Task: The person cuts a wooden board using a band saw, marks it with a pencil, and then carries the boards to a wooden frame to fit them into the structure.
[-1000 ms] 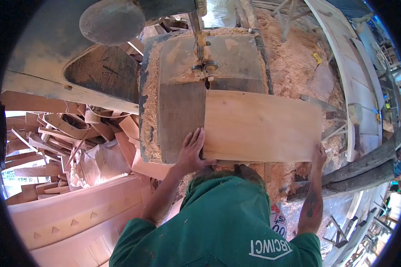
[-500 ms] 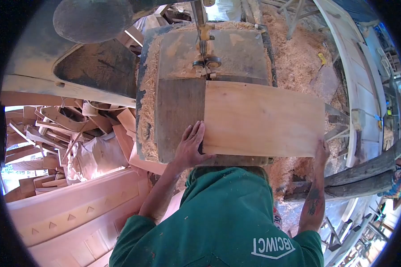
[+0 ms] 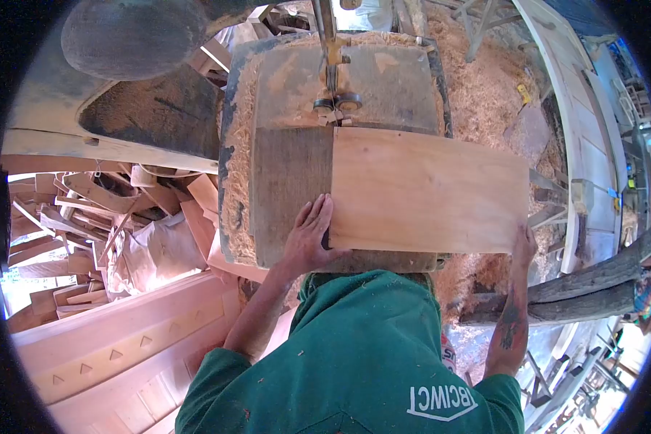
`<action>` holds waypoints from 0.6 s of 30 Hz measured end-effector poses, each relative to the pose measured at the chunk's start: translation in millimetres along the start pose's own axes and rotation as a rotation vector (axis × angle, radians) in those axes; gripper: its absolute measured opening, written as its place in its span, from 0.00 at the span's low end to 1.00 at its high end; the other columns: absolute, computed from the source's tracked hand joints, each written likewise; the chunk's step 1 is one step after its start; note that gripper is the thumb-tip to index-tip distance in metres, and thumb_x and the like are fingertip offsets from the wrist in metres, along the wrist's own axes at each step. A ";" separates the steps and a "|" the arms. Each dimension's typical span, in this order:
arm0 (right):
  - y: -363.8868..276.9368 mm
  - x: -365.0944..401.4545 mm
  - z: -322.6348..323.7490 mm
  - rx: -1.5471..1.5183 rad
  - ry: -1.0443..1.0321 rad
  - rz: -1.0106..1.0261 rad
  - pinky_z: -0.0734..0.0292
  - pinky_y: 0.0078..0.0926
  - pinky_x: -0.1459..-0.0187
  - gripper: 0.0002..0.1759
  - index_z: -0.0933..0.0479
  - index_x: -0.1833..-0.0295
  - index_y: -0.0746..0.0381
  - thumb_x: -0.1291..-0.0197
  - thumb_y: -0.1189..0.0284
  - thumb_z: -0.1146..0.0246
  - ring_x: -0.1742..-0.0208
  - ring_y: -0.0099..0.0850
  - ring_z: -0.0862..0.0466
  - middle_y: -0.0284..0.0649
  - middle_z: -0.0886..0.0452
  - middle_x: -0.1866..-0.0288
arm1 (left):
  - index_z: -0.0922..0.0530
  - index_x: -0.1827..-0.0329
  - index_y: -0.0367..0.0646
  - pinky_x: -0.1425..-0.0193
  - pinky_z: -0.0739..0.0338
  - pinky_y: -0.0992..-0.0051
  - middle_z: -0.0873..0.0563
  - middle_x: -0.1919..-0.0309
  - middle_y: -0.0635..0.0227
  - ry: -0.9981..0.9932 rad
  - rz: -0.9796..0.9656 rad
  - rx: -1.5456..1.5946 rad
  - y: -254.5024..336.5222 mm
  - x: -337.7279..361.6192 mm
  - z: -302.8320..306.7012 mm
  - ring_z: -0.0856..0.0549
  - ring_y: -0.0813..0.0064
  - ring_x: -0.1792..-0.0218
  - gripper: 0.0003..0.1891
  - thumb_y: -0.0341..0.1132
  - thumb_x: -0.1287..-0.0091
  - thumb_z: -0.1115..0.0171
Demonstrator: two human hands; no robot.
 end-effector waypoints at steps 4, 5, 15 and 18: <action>-5.4 0.2 -2.1 0.015 0.002 -0.019 0.29 0.17 0.51 0.25 0.24 0.41 0.69 0.35 0.61 0.37 0.54 0.20 0.24 0.35 0.20 0.52 | 0.50 0.26 0.30 0.24 0.50 0.59 0.36 0.30 0.49 0.002 -0.005 0.000 -0.2 -0.9 1.1 0.41 0.58 0.26 0.58 0.58 0.51 0.30; -6.5 0.3 -2.6 0.015 0.001 -0.019 0.29 0.17 0.51 0.25 0.24 0.41 0.69 0.35 0.61 0.37 0.54 0.20 0.24 0.35 0.20 0.52 | 0.50 0.26 0.30 0.24 0.50 0.59 0.36 0.30 0.49 0.003 -0.003 0.000 -0.4 -1.0 1.4 0.41 0.58 0.26 0.58 0.58 0.51 0.30; -9.2 -0.7 -3.8 0.046 0.014 -0.040 0.30 0.15 0.50 0.25 0.26 0.38 0.69 0.34 0.63 0.38 0.51 0.19 0.24 0.34 0.20 0.48 | 0.50 0.26 0.32 0.23 0.50 0.59 0.37 0.29 0.51 -0.038 0.008 -0.012 -0.8 -2.4 2.3 0.42 0.58 0.25 0.56 0.58 0.49 0.31; 0.4 -4.7 -0.6 0.015 -0.006 -0.013 0.30 0.15 0.50 0.25 0.26 0.38 0.69 0.34 0.64 0.38 0.52 0.18 0.24 0.34 0.20 0.48 | 0.50 0.26 0.33 0.23 0.51 0.59 0.38 0.28 0.52 -0.060 0.020 -0.013 -1.0 -2.3 2.1 0.42 0.58 0.25 0.56 0.59 0.48 0.31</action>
Point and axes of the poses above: each hand's wrist, its own x-axis away from the middle knuckle, its own z-axis out of the back of the hand, y = z × x, the point moved 2 cm from there along -x, towards the middle knuckle
